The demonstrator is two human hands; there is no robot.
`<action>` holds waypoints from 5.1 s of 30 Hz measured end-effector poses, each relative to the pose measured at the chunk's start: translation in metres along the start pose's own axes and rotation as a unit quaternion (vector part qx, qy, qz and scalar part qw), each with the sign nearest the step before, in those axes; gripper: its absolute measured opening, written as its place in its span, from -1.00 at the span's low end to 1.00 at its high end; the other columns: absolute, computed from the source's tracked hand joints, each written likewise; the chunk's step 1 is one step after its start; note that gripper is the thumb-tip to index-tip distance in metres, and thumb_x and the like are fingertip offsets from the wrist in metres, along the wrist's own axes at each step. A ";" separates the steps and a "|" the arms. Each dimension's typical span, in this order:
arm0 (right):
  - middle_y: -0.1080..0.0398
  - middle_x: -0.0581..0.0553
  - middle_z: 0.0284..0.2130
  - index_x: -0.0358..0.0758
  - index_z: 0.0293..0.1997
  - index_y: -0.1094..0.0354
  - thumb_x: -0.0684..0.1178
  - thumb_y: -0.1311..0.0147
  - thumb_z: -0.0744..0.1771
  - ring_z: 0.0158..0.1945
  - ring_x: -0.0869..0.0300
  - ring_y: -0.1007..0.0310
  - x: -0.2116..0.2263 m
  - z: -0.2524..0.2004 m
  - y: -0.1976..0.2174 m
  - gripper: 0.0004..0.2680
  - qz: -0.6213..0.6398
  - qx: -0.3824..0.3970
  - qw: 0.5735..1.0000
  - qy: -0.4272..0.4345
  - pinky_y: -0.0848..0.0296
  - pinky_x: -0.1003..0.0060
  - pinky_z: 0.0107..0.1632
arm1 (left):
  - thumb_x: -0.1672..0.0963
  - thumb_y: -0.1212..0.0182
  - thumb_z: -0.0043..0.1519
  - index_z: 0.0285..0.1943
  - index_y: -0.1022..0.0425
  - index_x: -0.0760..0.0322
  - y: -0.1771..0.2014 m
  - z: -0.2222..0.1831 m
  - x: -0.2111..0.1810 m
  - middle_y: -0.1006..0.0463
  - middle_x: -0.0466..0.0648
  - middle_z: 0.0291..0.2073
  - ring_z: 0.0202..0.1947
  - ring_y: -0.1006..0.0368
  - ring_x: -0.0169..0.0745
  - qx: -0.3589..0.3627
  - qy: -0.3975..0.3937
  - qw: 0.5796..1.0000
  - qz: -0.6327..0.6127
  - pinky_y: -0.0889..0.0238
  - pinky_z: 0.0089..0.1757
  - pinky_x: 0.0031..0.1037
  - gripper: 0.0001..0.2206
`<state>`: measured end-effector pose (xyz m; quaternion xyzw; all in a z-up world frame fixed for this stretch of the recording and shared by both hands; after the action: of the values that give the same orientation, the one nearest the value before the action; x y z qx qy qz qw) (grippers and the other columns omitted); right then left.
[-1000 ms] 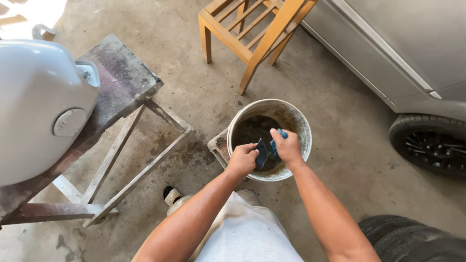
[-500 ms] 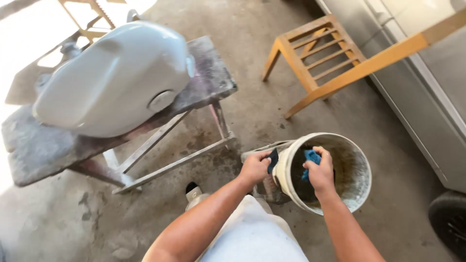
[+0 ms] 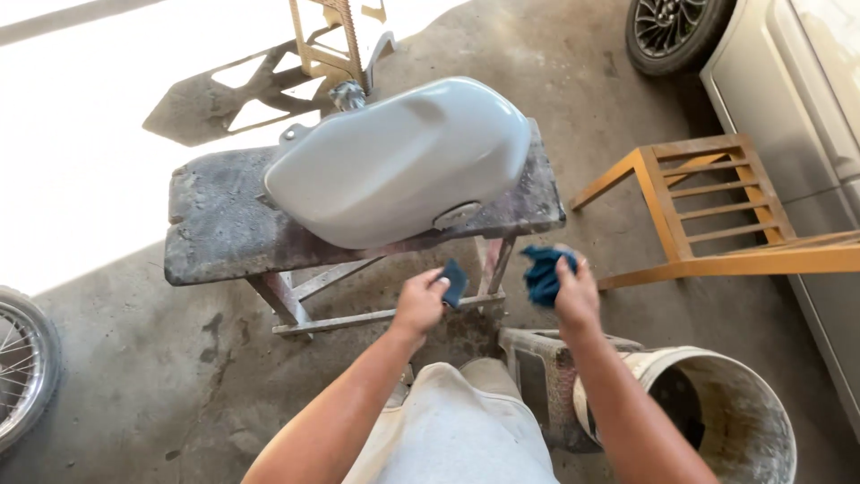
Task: Sanding a motorcycle fuel tank with sandpaper and water in a workshop setting.
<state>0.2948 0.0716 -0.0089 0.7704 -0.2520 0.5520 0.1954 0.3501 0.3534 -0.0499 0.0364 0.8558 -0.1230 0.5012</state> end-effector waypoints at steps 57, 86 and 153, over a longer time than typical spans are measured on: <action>-0.20 -0.33 0.34 -0.23 0.30 -0.26 0.04 0.12 0.40 0.43 -0.20 -0.06 0.181 0.048 -0.349 -0.67 -0.557 0.294 0.607 0.485 0.01 -0.06 0.40 | 0.19 -0.06 0.38 0.24 -0.52 0.19 0.191 0.031 -0.104 -0.58 -0.15 -0.02 -0.21 -0.51 -0.45 -0.513 -0.160 0.813 -0.226 -0.46 -0.27 -0.57 -0.73; -0.27 -0.33 0.26 -0.28 0.26 -0.30 -0.04 0.08 0.38 0.39 -0.17 -0.13 0.116 -0.052 -0.466 -0.69 -0.560 0.313 0.566 0.518 0.04 -0.06 0.42 | 0.18 -0.04 0.37 0.26 -0.49 0.27 0.231 0.037 -0.086 -0.58 -0.09 -0.08 -0.21 -0.50 -0.40 -0.336 -0.112 0.886 -0.297 -0.48 -0.20 -0.52 -0.70; -0.42 -0.17 0.19 -0.19 0.16 -0.44 -0.12 -0.04 0.39 0.31 -0.10 -0.31 0.232 0.111 -0.274 -0.78 -0.393 0.308 0.666 0.554 -0.22 -0.03 0.36 | 0.17 -0.10 0.31 0.10 -0.61 0.28 0.053 0.068 -0.256 -0.56 0.02 0.21 0.27 -0.40 -0.03 -0.306 -0.316 0.774 0.455 -0.14 0.25 -0.13 -0.75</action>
<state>0.6051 0.1854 0.1701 0.3664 0.4135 0.7954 0.2493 0.5442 0.4035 0.1314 0.2251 0.5256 0.3831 0.7255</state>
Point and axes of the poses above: each hand's wrist, its own z-axis towards the middle knuckle, its own y-axis out of the back of the hand, x = y × z, the point moved 5 cm from there along z, towards the middle knuckle
